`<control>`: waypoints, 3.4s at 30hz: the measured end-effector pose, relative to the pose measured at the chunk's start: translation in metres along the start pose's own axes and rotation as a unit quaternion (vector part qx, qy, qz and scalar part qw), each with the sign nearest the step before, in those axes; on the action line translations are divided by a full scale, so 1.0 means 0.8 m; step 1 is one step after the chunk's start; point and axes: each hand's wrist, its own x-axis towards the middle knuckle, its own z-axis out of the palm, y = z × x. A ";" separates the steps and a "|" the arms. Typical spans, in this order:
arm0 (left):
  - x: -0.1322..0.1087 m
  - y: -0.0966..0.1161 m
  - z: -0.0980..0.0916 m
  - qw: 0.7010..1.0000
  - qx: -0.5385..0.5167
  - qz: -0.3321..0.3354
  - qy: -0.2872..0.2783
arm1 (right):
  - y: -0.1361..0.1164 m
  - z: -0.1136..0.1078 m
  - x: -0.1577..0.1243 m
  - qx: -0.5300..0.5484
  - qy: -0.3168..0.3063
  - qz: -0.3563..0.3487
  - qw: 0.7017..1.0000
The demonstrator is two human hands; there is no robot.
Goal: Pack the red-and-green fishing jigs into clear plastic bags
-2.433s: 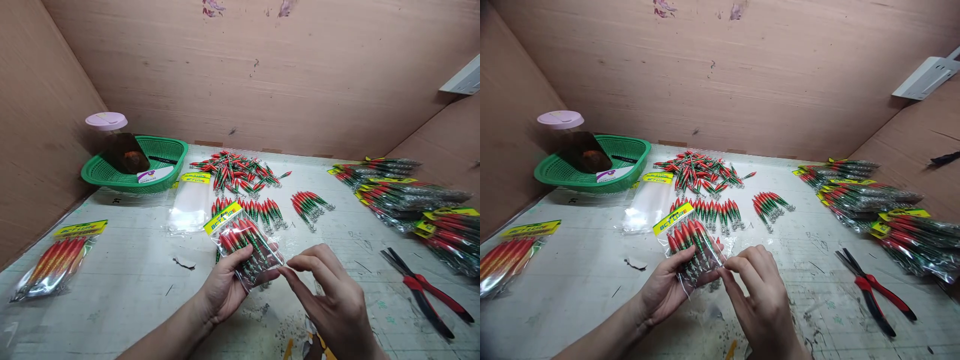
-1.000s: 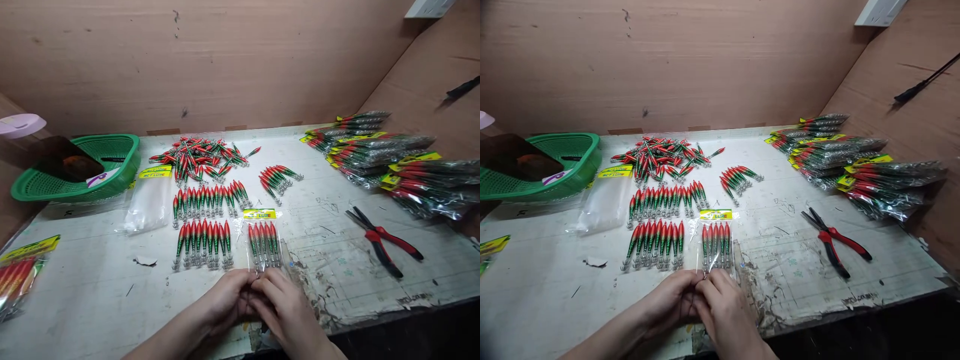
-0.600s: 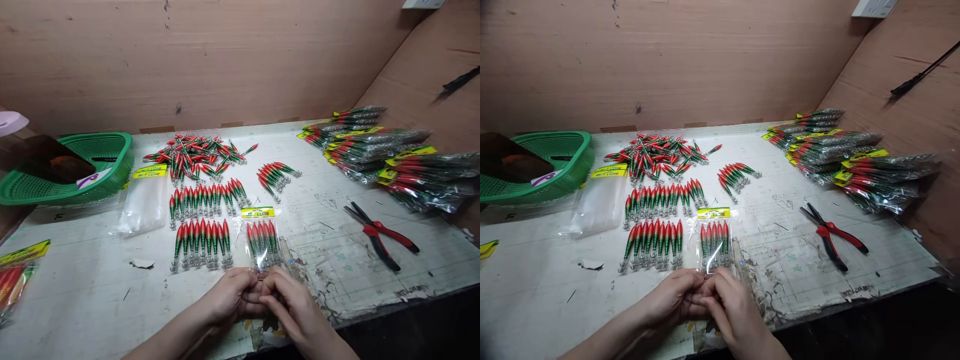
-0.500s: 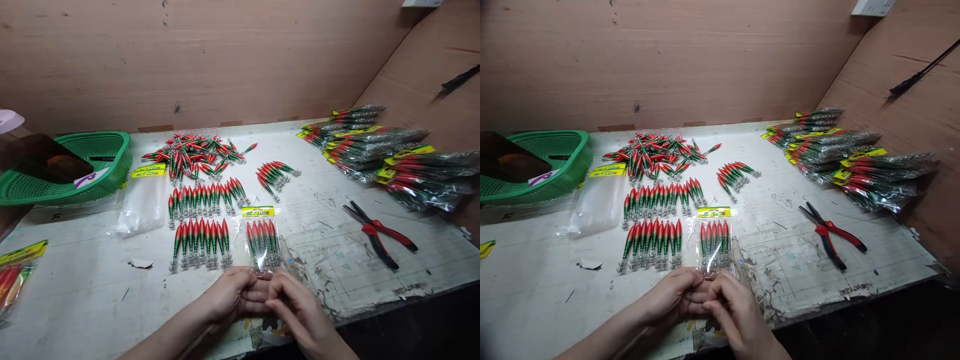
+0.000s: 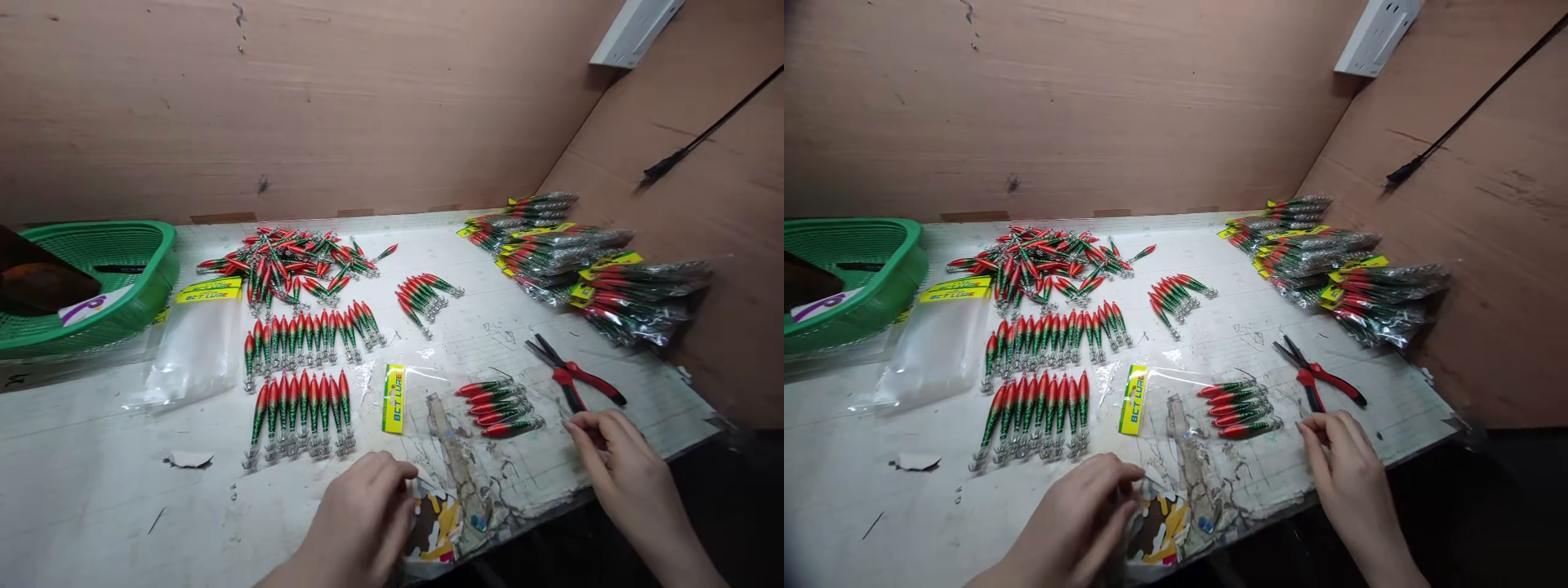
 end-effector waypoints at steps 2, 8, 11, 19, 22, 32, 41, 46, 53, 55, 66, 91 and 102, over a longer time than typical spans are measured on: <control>0.013 0.008 0.017 0.993 0.072 0.096 -0.011 | -0.011 -0.003 0.006 0.030 0.001 0.024 0.999; 0.074 0.038 0.043 0.984 0.136 0.094 -0.071 | -0.026 -0.032 0.025 0.134 -0.035 0.041 0.990; 0.109 0.046 0.048 0.984 0.133 0.089 -0.079 | -0.020 -0.035 0.030 0.121 -0.031 0.042 0.991; 0.153 0.058 0.089 0.978 0.179 0.063 -0.083 | 0.022 -0.003 0.021 -0.019 -0.007 -0.085 0.996; 0.151 0.054 0.078 0.975 0.201 0.053 -0.082 | 0.029 -0.001 0.015 -0.039 -0.030 -0.102 0.993; 0.159 0.026 0.042 0.965 0.237 0.082 -0.074 | -0.006 0.015 0.009 0.112 -0.101 -0.070 0.986; 0.161 0.022 0.048 0.961 0.251 0.097 -0.064 | 0.000 0.026 0.012 0.103 -0.122 -0.002 0.987; 0.165 0.019 0.050 0.958 0.258 0.105 -0.062 | -0.001 0.033 0.015 0.134 -0.114 0.030 0.984; 0.170 0.022 0.050 0.958 0.262 0.094 -0.071 | 0.006 0.032 0.025 0.266 -0.182 0.102 0.941; 0.173 0.026 0.050 0.959 0.263 0.076 -0.074 | 0.005 0.038 0.025 0.312 -0.173 0.137 0.924; 0.189 0.042 0.053 0.947 0.305 0.026 -0.092 | 0.001 0.060 0.035 0.347 -0.067 0.208 0.912; 0.180 0.059 0.059 0.944 0.310 0.050 -0.098 | 0.003 0.040 0.027 0.144 -0.002 0.126 0.982; 0.179 0.058 0.063 0.940 0.319 0.053 -0.110 | -0.015 0.052 0.021 0.349 -0.065 0.170 0.919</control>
